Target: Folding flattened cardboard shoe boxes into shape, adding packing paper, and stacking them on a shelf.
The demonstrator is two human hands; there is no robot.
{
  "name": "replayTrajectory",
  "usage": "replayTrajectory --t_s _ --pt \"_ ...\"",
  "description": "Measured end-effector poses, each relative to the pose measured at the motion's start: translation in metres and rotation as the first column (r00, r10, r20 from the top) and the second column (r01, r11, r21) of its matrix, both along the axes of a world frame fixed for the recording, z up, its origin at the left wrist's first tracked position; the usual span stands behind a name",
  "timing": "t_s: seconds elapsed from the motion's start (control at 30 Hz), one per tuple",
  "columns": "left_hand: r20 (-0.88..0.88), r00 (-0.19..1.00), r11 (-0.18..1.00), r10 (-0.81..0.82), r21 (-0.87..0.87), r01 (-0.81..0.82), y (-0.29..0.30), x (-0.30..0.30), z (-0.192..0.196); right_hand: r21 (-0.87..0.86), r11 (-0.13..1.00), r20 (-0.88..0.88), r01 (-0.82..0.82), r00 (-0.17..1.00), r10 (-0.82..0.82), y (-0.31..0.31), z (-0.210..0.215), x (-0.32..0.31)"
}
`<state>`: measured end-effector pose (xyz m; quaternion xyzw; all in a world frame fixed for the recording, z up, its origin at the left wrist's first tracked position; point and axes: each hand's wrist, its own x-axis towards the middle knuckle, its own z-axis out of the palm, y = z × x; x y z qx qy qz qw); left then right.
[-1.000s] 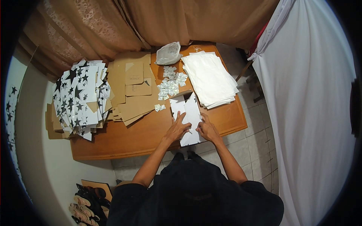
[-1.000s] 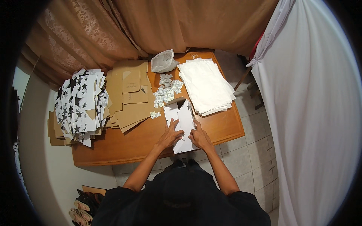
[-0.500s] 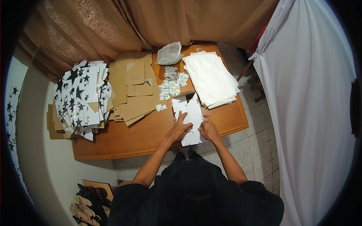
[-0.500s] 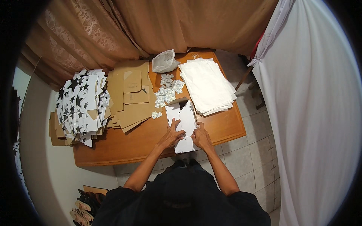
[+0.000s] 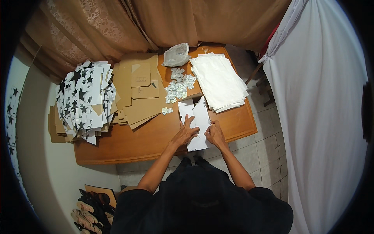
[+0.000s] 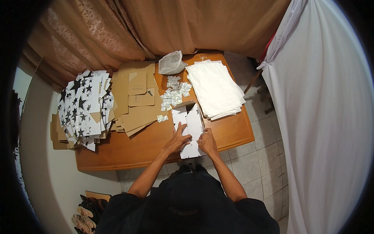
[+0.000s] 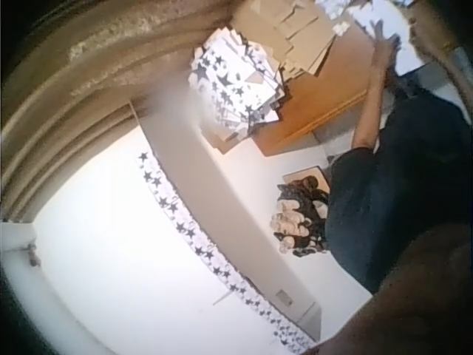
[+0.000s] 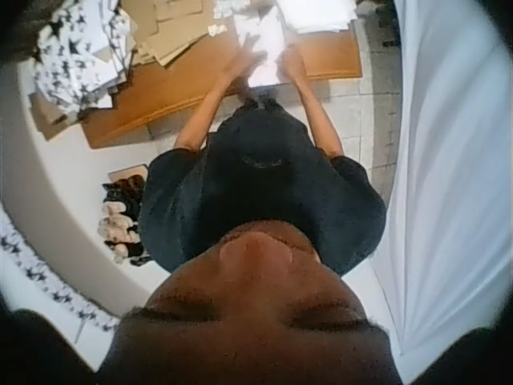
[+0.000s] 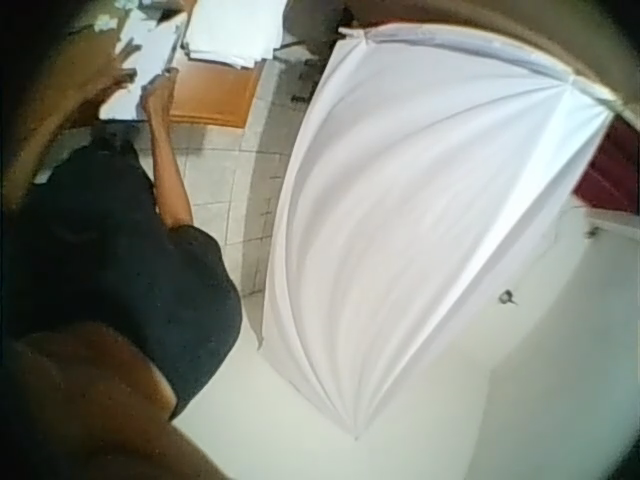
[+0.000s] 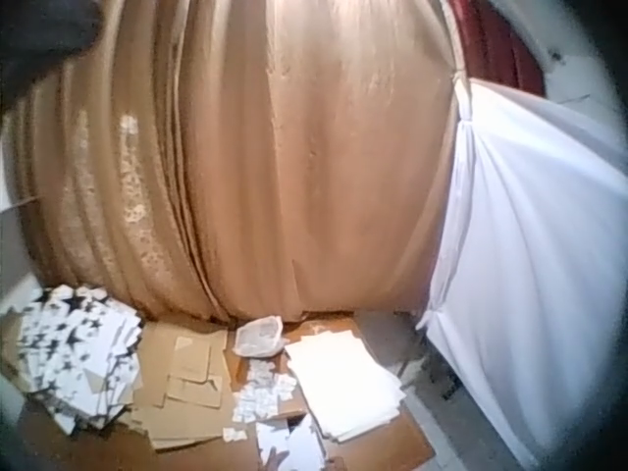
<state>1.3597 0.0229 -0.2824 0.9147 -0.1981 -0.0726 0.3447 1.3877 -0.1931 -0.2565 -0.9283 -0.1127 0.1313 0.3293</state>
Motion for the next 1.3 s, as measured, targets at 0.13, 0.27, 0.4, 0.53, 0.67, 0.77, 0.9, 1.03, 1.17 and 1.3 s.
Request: replayTrajectory --t_s 0.13,0.27,0.4,0.53,0.67,0.77,0.9,1.03,1.17,1.3 --pt "0.011 1.000 0.999 -0.020 0.028 0.020 0.002 0.000 0.000 -0.018 0.999 0.064 -0.033 0.997 0.034 0.010 0.003 0.002" --pt "0.015 1.000 0.997 -0.003 0.072 0.002 0.004 -0.001 0.000 -0.030 0.994 0.016 -0.105 0.994 0.105 0.008 0.011 0.008" --pt "0.068 0.977 0.980 0.200 -0.033 -0.198 -0.002 -0.010 0.006 0.067 0.997 0.005 -0.033 0.999 0.033 0.003 0.008 0.001" --pt "-0.094 0.946 0.932 0.311 -0.162 -0.323 0.002 -0.010 0.003 0.284 0.953 -0.020 -0.103 0.993 0.113 -0.006 -0.002 0.007" --pt "-0.068 0.943 0.935 0.326 -0.128 -0.332 0.008 -0.012 0.009 0.294 0.945 0.031 -0.143 0.990 0.140 -0.005 0.002 0.007" --pt "-0.097 0.935 0.927 0.340 -0.130 -0.351 0.010 -0.016 0.041 0.316 0.937 -0.028 -0.148 0.986 0.166 -0.008 0.008 0.008" --pt "-0.081 0.924 0.925 0.375 -0.028 -0.378 0.017 -0.022 0.048 0.369 0.909 -0.055 -0.196 0.971 0.231 0.001 -0.001 0.005" --pt "-0.102 0.925 0.916 0.366 0.215 -0.339 0.022 -0.027 0.036 0.235 0.939 -0.192 -0.253 0.934 0.300 0.015 0.004 0.001" --pt "-0.087 0.947 0.944 0.308 0.149 -0.293 0.039 -0.025 0.016 -0.039 0.949 0.038 -0.313 0.949 0.314 0.028 0.006 0.004" --pt "-0.069 0.961 0.933 0.268 0.266 -0.241 0.037 -0.021 0.022 -0.058 0.961 0.233 -0.269 0.933 0.275 0.052 0.027 0.034"
